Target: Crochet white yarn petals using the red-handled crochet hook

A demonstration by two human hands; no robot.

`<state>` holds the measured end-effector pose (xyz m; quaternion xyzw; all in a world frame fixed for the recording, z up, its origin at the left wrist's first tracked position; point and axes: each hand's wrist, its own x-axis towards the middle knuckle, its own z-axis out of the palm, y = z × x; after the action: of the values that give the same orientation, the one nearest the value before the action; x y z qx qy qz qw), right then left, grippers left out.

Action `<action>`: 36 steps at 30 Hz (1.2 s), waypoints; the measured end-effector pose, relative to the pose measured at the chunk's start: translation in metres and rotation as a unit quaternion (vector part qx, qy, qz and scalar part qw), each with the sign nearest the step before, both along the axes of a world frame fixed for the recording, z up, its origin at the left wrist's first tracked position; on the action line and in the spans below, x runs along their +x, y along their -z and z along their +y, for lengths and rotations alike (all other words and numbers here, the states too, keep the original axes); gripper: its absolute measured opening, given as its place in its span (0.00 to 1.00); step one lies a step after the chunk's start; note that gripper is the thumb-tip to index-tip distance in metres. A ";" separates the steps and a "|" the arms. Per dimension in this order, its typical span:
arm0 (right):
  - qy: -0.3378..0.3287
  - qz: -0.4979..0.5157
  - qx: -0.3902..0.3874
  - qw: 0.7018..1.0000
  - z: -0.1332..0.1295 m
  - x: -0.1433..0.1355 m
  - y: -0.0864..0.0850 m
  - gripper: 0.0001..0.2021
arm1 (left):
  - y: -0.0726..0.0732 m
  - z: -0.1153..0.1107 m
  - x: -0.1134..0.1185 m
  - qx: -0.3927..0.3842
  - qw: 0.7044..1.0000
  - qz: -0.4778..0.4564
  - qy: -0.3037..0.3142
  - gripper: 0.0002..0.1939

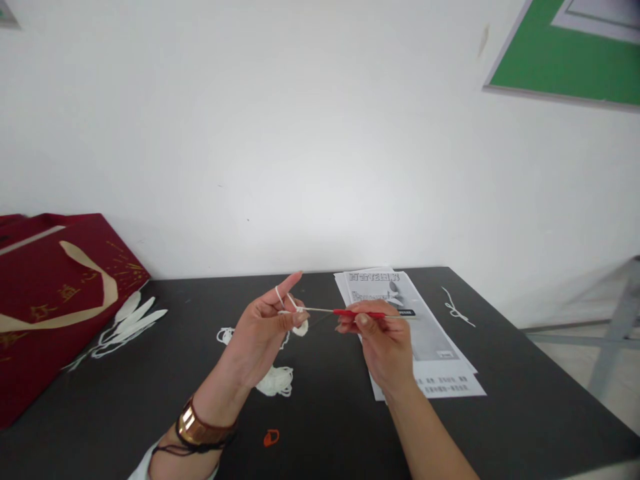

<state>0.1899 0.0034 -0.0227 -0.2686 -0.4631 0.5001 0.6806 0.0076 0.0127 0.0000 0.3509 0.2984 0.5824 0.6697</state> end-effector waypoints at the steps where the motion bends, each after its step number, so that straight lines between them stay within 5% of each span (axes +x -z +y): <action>1: 0.000 0.005 -0.007 1.000 0.000 0.000 -0.001 0.04 | 0.000 0.000 0.000 0.002 1.000 0.005 -0.001 0.29; 10: -0.003 0.016 -0.042 0.999 0.000 0.002 -0.006 0.07 | -0.001 0.001 -0.001 0.032 0.999 0.024 -0.014 0.29; 21: -0.039 -0.068 0.037 0.996 -0.001 0.016 -0.013 0.01 | -0.002 0.000 -0.005 0.026 0.999 0.024 0.007 0.27; 36: -0.023 -0.061 0.027 0.998 -0.011 0.016 -0.021 0.02 | -0.003 -0.001 -0.006 0.004 0.999 0.000 0.033 0.27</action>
<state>0.2062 -0.0076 -0.0018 -0.2694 -0.5232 0.4856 0.6465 0.0017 0.0119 0.0029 0.3637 0.2841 0.5610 0.6873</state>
